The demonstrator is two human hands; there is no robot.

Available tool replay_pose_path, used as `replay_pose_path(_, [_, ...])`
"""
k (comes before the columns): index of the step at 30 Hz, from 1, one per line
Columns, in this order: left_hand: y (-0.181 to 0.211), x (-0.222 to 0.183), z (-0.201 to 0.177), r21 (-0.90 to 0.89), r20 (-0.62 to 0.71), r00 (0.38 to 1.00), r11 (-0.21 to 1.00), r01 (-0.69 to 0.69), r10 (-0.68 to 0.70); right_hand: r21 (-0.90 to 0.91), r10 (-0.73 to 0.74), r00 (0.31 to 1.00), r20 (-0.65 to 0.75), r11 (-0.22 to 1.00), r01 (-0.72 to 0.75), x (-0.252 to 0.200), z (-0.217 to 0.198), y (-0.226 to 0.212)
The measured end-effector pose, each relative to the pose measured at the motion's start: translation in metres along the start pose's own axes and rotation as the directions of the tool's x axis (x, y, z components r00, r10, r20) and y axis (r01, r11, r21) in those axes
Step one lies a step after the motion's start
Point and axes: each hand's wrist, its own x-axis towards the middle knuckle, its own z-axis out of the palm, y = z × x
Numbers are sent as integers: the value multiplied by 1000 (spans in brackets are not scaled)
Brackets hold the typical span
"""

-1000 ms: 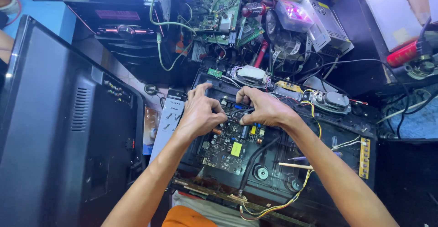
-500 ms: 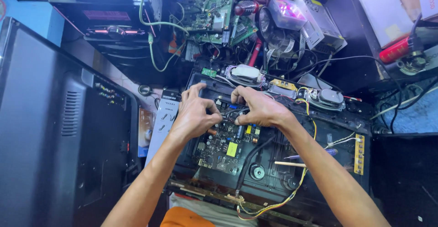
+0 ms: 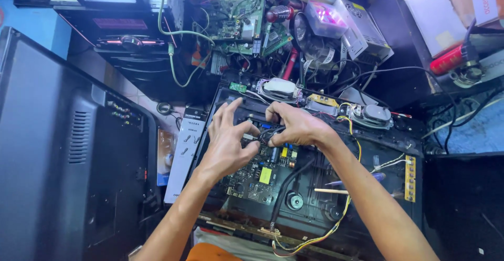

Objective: Repairing the internal components of a television by connecting cables and using a screwdriver

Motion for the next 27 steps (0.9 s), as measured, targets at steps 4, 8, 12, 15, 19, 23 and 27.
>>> replay_pose_path(4, [-3,6,7,40,-36,998,998,-50,51,-3,5,1000,3,1000,-5,2,0,1])
replay_pose_path(8, [-1,11,7,54,9,1000,998,-22,21,7,11,1000,2,1000,-11,1,-2,-2])
replay_pose_path(12, [-5,16,16,119,54,998,992,-38,32,30,2,1000,0,1000,-2,-2,-2,-4])
replay_pose_path(15, [-2,17,14,164,48,998,985,-57,49,37,-3,1000,3,999,3,-1,0,0])
replay_pose_path(19, [-1,20,19,253,28,999,967,-32,25,-6,-11,1000,13,1000,11,-6,-5,-8])
replay_pose_path(23, [7,23,19,370,17,1000,929,-27,22,99,-91,996,-5,991,92,-20,-18,-8])
replay_pose_path(27, [9,18,20,394,16,1000,919,-19,14,205,-138,978,-159,964,169,-50,-27,3])
